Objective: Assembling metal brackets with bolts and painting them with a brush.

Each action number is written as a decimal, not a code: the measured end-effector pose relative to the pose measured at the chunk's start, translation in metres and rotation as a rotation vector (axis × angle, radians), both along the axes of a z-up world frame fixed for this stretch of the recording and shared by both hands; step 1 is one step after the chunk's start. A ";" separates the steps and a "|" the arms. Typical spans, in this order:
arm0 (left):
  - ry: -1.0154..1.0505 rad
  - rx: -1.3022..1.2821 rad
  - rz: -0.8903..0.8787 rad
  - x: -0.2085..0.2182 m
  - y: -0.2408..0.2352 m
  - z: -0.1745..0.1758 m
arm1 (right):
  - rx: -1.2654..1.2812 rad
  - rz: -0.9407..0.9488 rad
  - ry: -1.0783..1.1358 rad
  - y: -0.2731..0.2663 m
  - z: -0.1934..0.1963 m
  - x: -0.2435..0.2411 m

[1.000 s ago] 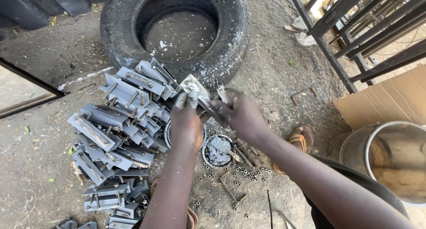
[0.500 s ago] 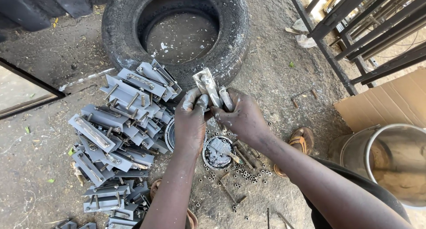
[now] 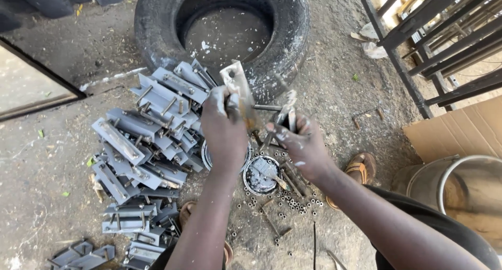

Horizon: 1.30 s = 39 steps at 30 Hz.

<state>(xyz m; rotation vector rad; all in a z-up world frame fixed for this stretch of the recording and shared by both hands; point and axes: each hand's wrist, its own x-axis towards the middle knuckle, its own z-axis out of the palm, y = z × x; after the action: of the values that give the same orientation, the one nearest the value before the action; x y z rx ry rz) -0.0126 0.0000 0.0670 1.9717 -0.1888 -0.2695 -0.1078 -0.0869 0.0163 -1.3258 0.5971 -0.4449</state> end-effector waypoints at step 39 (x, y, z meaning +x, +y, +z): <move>0.757 -0.286 -0.287 -0.005 0.011 -0.018 | 0.555 -0.373 -0.205 -0.051 0.010 0.006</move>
<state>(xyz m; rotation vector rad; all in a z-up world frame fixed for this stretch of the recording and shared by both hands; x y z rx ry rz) -0.0173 0.0112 0.0488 1.4411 -0.0112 -1.0850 -0.1023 -0.1378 0.0261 -0.6309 0.7328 -0.6538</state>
